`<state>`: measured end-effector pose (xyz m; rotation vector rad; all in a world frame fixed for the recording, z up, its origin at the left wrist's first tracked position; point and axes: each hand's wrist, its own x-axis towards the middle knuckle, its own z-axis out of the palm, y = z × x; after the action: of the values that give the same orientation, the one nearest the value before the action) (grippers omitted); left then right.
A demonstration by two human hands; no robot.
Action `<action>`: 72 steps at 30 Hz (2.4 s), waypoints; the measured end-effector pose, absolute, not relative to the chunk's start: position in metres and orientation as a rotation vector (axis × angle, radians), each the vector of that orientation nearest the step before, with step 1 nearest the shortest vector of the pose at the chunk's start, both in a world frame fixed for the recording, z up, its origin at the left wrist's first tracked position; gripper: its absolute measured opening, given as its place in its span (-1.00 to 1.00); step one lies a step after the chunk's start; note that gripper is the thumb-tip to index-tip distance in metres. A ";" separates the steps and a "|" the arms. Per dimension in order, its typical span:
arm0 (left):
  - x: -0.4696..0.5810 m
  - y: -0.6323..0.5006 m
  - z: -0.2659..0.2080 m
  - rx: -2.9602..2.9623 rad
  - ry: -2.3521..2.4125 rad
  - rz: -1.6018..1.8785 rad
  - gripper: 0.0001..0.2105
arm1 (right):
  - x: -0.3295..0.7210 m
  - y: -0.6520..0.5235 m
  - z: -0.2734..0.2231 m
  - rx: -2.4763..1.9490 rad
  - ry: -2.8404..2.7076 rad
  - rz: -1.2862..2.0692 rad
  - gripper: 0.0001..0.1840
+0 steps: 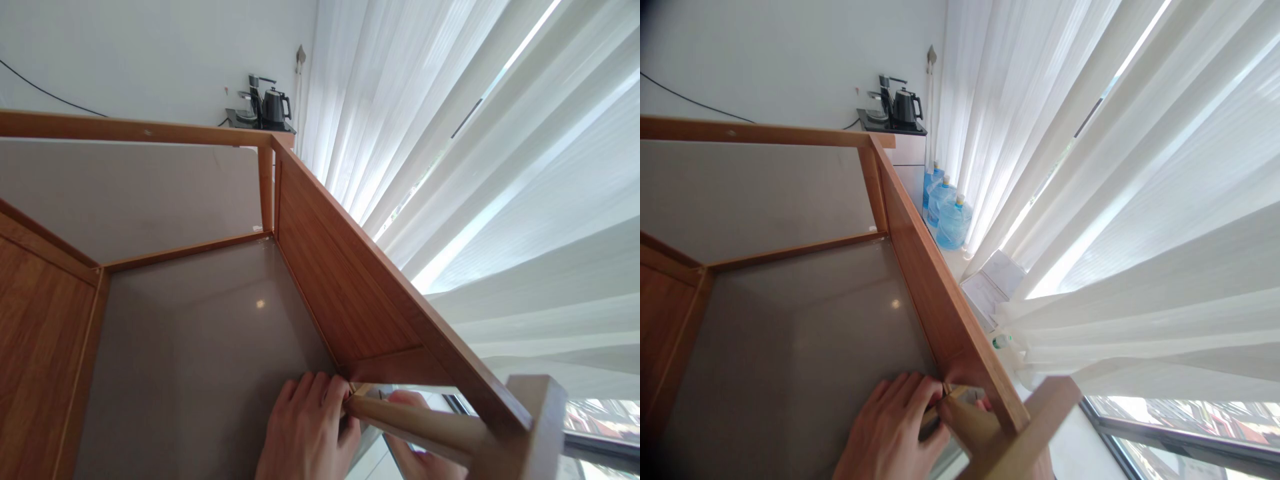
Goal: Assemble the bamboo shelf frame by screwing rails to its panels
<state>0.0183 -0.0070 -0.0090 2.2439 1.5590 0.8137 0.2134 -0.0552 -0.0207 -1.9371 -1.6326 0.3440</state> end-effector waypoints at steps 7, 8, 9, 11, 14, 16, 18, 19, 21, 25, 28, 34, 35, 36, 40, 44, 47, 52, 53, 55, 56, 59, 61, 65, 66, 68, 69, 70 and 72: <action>0.015 -0.009 0.002 2.286 1.484 0.682 -0.84 | 0.193 -0.052 -0.006 -1.746 -1.906 0.351 -0.73; 0.015 -0.010 0.001 2.314 1.496 0.692 -0.88 | 0.192 -0.052 -0.002 -1.717 -1.924 0.378 -0.73; 0.014 -0.011 0.001 2.340 1.513 0.701 -0.92 | 0.191 -0.053 0.003 -1.691 -1.925 0.406 -0.73; 0.013 -0.012 0.003 2.384 1.538 0.687 -0.96 | 0.190 -0.055 0.008 -1.670 -1.894 0.480 -0.75; 0.013 -0.012 0.011 2.399 1.550 0.638 -0.93 | 0.191 -0.058 0.008 -1.690 -1.799 0.571 -0.77; 0.014 -0.011 0.017 2.373 1.555 0.610 -0.94 | 0.192 -0.059 0.005 -1.687 -1.746 0.616 -0.76; 0.015 -0.011 0.022 2.341 1.548 0.573 -0.95 | 0.192 -0.058 0.000 -1.671 -1.710 0.656 -0.73; 0.015 -0.010 0.023 2.322 1.547 0.552 -0.93 | 0.192 -0.057 -0.001 -1.663 -1.698 0.675 -0.72; 0.014 -0.010 0.023 2.294 1.540 0.523 -0.91 | 0.191 -0.055 -0.004 -1.648 -1.682 0.708 -0.70; 0.010 -0.011 0.017 2.320 1.470 0.543 -0.88 | 0.186 -0.055 -0.002 -1.617 -1.690 0.762 -0.72; 0.007 -0.010 0.017 2.310 1.426 0.585 -0.83 | 0.183 -0.057 0.003 -1.599 -1.712 0.758 -0.73; 0.007 -0.011 0.024 2.274 1.403 0.582 -0.83 | 0.185 -0.064 0.008 -1.616 -1.765 0.603 -0.73; 0.007 -0.011 0.024 2.267 1.402 0.574 -0.83 | 0.186 -0.065 0.007 -1.628 -1.746 0.602 -0.74; 0.007 -0.011 0.024 2.262 1.403 0.567 -0.83 | 0.186 -0.066 0.005 -1.642 -1.727 0.601 -0.75; 0.007 -0.011 0.023 2.266 1.408 0.573 -0.83 | 0.187 -0.070 0.000 -1.684 -1.681 0.578 -0.76; 0.007 -0.012 0.020 2.276 1.407 0.583 -0.81 | 0.184 -0.072 -0.004 -1.694 -1.692 0.563 -0.75; 0.007 -0.012 0.016 2.292 1.401 0.604 -0.77 | 0.182 -0.074 -0.005 -1.715 -1.710 0.540 -0.76; 0.007 -0.013 0.014 2.277 1.435 0.605 -0.76 | 0.181 -0.073 -0.002 -1.726 -1.746 0.499 -0.77; 0.008 -0.013 0.014 2.269 1.438 0.595 -0.77 | 0.182 -0.072 -0.001 -1.731 -1.740 0.502 -0.78; 0.008 -0.014 0.015 2.256 1.440 0.574 -0.78 | 0.182 -0.072 0.000 -1.739 -1.727 0.503 -0.78; 0.008 -0.014 0.016 2.253 1.442 0.567 -0.79 | 0.182 -0.071 0.001 -1.736 -1.728 0.503 -0.77; 0.007 -0.013 0.015 2.261 1.433 0.569 -0.81 | 0.181 -0.071 0.000 -1.714 -1.752 0.518 -0.77; 0.007 -0.013 0.014 2.274 1.426 0.588 -0.81 | 0.179 -0.071 -0.001 -1.711 -1.761 0.537 -0.77; 0.007 -0.013 0.012 2.279 1.440 0.625 -0.83 | 0.178 -0.070 -0.001 -1.716 -1.747 0.553 -0.78; 0.008 -0.014 0.012 2.276 1.443 0.631 -0.84 | 0.178 -0.069 -0.002 -1.715 -1.747 0.555 -0.79; 0.008 -0.014 0.012 2.270 1.449 0.643 -0.84 | 0.178 -0.069 -0.003 -1.707 -1.754 0.552 -0.80; 0.009 -0.015 0.012 2.264 1.457 0.647 -0.84 | 0.179 -0.068 -0.003 -1.700 -1.761 0.541 -0.80; 0.009 -0.015 0.011 2.255 1.469 0.648 -0.85 | 0.179 -0.068 -0.004 -1.690 -1.771 0.524 -0.81; 0.010 -0.014 0.010 2.226 1.509 0.656 -0.88 | 0.180 -0.067 -0.004 -1.669 -1.789 0.490 -0.82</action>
<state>0.0098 -0.0142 0.0102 2.2265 1.5090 0.6560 0.1800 -0.0673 -0.0040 -1.6689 -1.7888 0.4900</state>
